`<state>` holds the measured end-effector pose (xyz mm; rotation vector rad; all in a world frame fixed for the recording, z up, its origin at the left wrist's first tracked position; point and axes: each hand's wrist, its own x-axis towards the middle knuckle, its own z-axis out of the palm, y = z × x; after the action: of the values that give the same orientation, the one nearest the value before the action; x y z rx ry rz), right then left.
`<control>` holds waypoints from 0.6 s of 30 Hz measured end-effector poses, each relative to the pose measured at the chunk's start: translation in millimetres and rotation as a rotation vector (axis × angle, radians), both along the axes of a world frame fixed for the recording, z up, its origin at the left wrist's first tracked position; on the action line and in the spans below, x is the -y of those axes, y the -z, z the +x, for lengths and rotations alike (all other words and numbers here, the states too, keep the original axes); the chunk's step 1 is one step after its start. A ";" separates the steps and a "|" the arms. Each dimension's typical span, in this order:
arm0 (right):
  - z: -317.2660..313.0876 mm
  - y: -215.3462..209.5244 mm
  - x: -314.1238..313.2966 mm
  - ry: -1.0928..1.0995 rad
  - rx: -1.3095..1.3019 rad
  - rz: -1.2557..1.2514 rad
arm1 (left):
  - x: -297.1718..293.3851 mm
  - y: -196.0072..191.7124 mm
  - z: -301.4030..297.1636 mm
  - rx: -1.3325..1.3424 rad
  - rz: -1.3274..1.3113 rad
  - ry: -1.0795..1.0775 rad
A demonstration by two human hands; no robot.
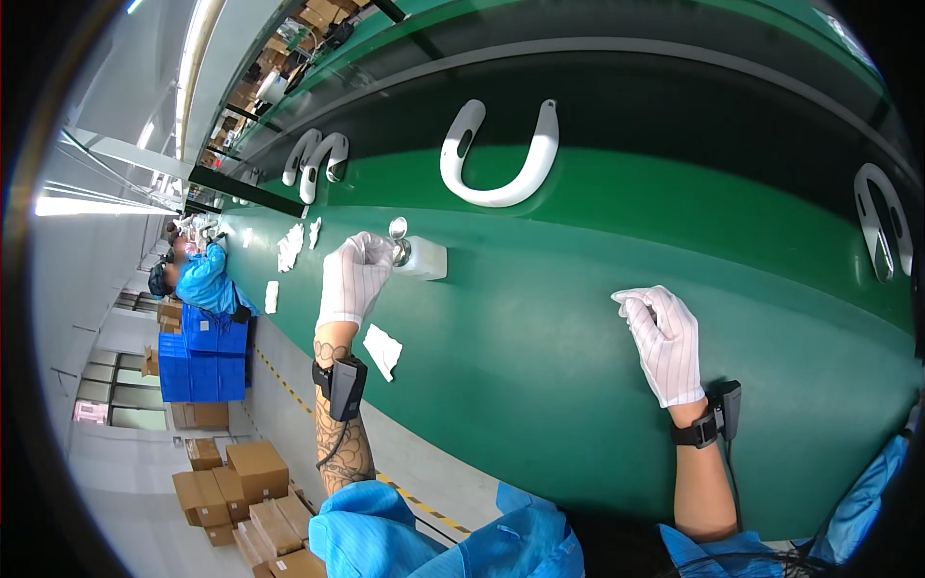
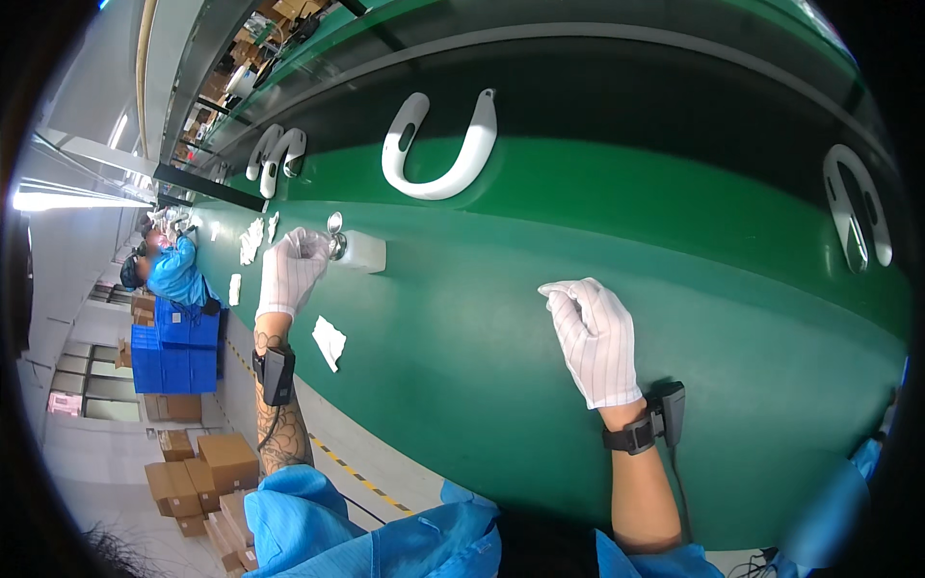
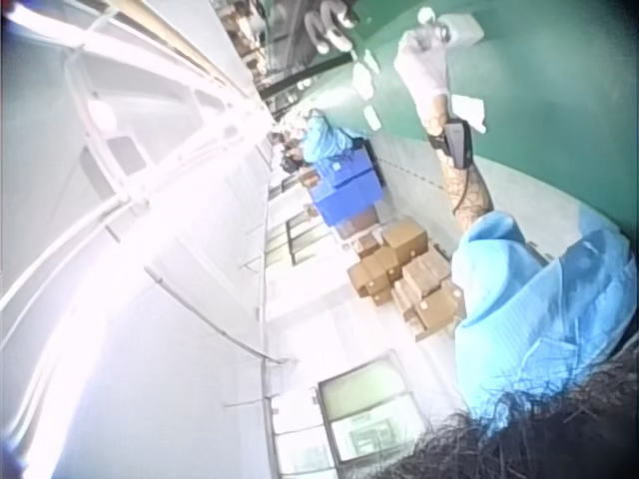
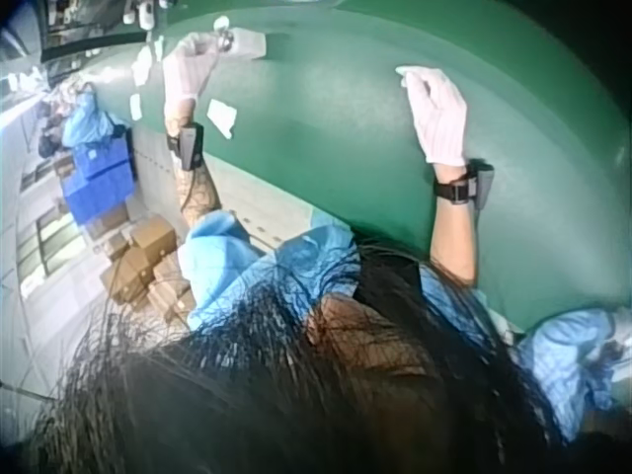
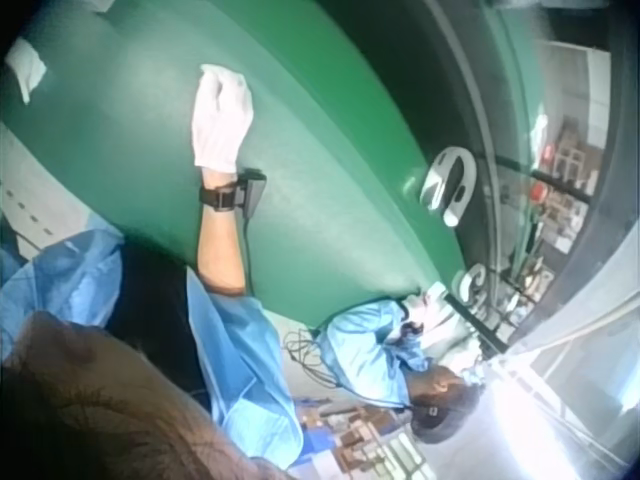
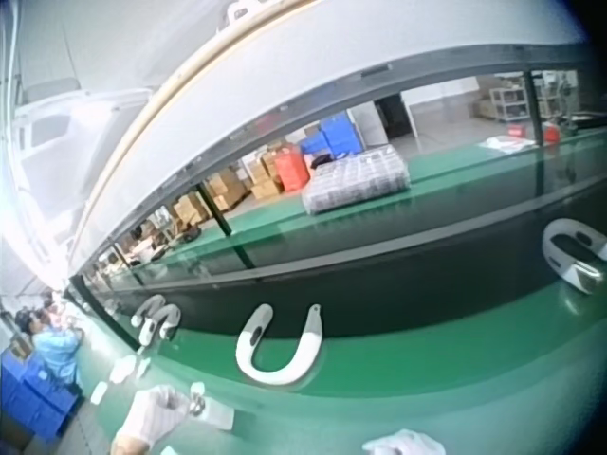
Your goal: Cleaning and inspecting white neck fans using a cloth and liquid on a production line.
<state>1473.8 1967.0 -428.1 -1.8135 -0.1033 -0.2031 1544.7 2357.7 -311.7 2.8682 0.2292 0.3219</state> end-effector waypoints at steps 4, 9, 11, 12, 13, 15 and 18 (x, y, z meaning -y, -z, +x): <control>-0.3 7.1 2.2 0.015 0.013 -0.012 | 2.2 0.7 1.1 -0.020 -0.080 0.016; -0.2 10.1 -0.1 -0.002 0.048 -0.026 | -20.6 4.2 0.8 -0.002 -0.261 0.015; -0.6 6.6 1.0 0.003 0.025 -0.026 | -17.5 6.2 3.3 -0.004 -0.259 0.009; -1.0 5.4 1.3 0.008 0.001 -0.021 | -15.0 6.7 3.6 -0.006 -0.253 0.003; -1.1 5.2 1.5 0.008 -0.002 -0.021 | -14.2 7.8 3.1 -0.009 -0.253 0.002; 1.0 5.0 1.0 -0.007 0.040 -0.046 | -13.8 7.2 2.4 -0.052 -0.315 -0.043; 2.2 6.8 1.8 0.016 0.058 -0.028 | -10.9 11.6 3.0 -0.050 -0.547 -0.037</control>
<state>1476.0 1965.3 -434.9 -1.8376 -0.1334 -0.2668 1547.7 2368.6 -323.3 2.3346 0.3232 0.1608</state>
